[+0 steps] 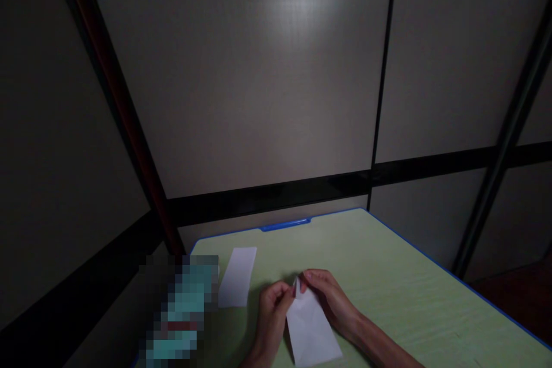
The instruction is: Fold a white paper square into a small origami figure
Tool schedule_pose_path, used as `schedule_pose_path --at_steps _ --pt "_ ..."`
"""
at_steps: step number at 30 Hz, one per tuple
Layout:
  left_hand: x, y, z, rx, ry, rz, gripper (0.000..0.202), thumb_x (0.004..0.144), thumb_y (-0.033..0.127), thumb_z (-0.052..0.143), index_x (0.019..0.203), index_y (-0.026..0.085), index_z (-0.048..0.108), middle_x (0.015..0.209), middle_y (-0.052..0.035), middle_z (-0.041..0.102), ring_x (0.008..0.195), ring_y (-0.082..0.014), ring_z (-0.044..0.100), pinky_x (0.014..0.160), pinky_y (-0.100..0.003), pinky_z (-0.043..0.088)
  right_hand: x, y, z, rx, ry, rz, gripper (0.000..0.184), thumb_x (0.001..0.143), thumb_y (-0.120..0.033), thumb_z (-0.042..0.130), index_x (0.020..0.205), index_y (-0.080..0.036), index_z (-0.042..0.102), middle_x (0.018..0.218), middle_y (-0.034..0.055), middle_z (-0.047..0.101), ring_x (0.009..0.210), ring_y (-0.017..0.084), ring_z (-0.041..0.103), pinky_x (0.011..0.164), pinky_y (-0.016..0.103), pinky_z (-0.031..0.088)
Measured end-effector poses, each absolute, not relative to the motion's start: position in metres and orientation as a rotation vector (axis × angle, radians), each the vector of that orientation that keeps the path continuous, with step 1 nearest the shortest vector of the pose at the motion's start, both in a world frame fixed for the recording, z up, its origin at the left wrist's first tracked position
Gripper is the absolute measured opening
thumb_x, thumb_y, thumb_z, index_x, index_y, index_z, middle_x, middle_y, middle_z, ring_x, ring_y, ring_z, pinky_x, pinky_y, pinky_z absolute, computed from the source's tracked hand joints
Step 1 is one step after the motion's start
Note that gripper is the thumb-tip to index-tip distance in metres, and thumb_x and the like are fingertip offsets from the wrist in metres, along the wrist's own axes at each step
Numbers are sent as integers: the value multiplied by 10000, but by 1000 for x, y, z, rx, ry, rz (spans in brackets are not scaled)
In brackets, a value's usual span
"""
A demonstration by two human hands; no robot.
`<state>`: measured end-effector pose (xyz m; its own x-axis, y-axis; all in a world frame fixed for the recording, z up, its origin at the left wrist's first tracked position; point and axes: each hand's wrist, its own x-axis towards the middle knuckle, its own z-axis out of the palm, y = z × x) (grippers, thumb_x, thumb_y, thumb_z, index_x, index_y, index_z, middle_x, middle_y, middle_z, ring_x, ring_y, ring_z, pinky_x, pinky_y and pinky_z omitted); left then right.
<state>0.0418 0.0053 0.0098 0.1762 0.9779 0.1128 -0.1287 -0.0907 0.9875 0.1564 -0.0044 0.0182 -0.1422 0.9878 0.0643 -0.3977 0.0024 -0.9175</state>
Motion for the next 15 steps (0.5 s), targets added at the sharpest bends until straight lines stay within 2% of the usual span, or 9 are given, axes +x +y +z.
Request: schedule_pose_path --at_steps 2,6,11,15 --pt "43 2 8 1343 929 1153 208 568 268 495 431 146 395 408 62 311 415 -63 278 404 -181 204 157 -4 21 -901 -1106 1380 300 634 -319 504 415 -116 471 394 -40 419 387 54 340 401 190 210" --pt "44 -1 6 1421 912 1120 229 594 268 489 437 153 370 422 62 298 425 -65 283 409 -184 208 160 -4 27 -1035 -1237 1335 221 548 -177 545 377 -129 414 347 -74 335 360 38 255 380 187 154" --pt "44 0 5 1440 909 1140 239 610 271 479 443 160 348 429 65 278 427 -64 264 407 -187 199 167 -2 26 -962 -1131 1455 55 525 -81 488 485 -118 483 401 -61 426 378 42 320 386 175 180" --pt "43 -1 9 1424 901 1142 225 605 260 479 444 158 358 432 62 292 433 -66 271 412 -186 205 170 -1 23 -915 -1092 1506 46 521 -65 496 511 -106 514 430 -46 470 389 42 352 395 172 196"
